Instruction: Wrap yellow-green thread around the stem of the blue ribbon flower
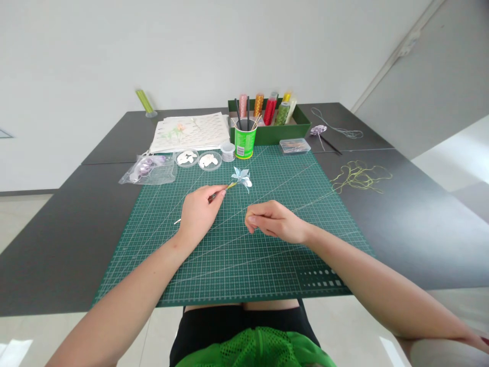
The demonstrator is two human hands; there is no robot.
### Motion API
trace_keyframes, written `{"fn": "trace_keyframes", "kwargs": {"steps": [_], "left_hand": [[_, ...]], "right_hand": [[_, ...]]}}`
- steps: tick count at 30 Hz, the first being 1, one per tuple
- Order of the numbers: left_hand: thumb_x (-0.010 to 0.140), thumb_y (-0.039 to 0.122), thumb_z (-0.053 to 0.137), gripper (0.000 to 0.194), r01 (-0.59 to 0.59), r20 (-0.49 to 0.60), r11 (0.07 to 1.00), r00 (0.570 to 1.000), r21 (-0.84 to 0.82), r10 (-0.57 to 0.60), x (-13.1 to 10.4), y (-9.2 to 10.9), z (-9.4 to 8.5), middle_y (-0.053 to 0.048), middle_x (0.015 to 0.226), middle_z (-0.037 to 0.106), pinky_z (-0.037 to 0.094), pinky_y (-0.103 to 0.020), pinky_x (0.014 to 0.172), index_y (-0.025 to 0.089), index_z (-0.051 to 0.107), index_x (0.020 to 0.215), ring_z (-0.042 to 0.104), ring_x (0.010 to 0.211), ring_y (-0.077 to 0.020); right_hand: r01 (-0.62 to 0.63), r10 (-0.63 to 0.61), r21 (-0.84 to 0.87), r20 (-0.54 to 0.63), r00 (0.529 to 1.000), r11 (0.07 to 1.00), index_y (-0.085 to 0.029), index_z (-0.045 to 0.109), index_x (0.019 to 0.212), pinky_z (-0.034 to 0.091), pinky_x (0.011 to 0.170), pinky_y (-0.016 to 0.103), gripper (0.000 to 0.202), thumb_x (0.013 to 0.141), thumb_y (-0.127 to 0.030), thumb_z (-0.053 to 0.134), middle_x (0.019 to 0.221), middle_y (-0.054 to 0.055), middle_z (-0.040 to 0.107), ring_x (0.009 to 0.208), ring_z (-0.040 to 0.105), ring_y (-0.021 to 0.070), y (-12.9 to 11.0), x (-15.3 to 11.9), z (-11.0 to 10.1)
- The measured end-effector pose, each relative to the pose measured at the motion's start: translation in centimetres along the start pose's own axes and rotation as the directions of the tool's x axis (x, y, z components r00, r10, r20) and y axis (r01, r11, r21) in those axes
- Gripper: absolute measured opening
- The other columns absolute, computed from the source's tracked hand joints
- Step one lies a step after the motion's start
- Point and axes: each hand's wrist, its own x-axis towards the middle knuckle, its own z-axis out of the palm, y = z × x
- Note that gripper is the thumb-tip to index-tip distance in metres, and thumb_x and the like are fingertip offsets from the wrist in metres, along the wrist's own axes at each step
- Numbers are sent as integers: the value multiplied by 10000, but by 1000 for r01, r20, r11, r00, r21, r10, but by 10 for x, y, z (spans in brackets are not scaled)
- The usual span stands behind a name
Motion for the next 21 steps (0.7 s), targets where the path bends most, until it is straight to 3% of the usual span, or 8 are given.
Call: {"fn": "trace_keyframes", "kwargs": {"steps": [3, 6, 12, 17, 21], "left_hand": [[953, 266, 609, 217, 11, 36, 1000, 999, 26, -12, 1, 0, 0, 1, 958, 794, 520, -310, 710, 261, 793, 1070, 684, 760, -178], [961, 266, 603, 211, 2, 90, 998, 996, 64, -8, 0, 2, 0, 2, 974, 791, 509, -307, 689, 264, 790, 1060, 694, 782, -181], [980, 270, 593, 193, -171, 252, 977, 958, 131, 134, -10, 14, 2, 19, 935, 773, 477, -285, 636, 265, 780, 1026, 696, 782, -169], [1004, 272, 556, 213, -405, 319, 905, 881, 130, 349, -23, 24, 4, 8, 954, 773, 476, -247, 578, 240, 763, 1047, 717, 787, -152], [1033, 275, 502, 259, -552, 279, 826, 815, 111, 507, -27, 26, 4, 1, 905, 772, 497, -250, 581, 203, 750, 1015, 730, 806, -158]], "right_hand": [[22, -24, -70, -23, 999, 997, -174, 498, 681, 361, 615, 252, 392, 1020, -366, 461, 664, -29, 465, 609, 422, 93, -1, 0, -2], [76, -85, -100, -84, 993, 992, -162, 585, 730, 375, 634, 258, 372, 1010, -384, 483, 695, -8, 535, 645, 462, 102, -3, -1, -6], [151, -173, -98, -292, 941, 984, -141, 762, 896, 304, 493, 243, 298, 975, -358, 575, 694, 14, 656, 509, 397, 71, -6, -8, -12], [151, -205, -162, -408, 889, 975, -162, 802, 948, 347, 514, 240, 269, 956, -351, 611, 781, 42, 732, 569, 498, 90, -5, -9, -16], [59, -163, -227, -471, 867, 972, -166, 814, 945, 341, 516, 250, 302, 951, -387, 609, 686, 29, 696, 546, 460, 96, 0, -6, -21]]}}
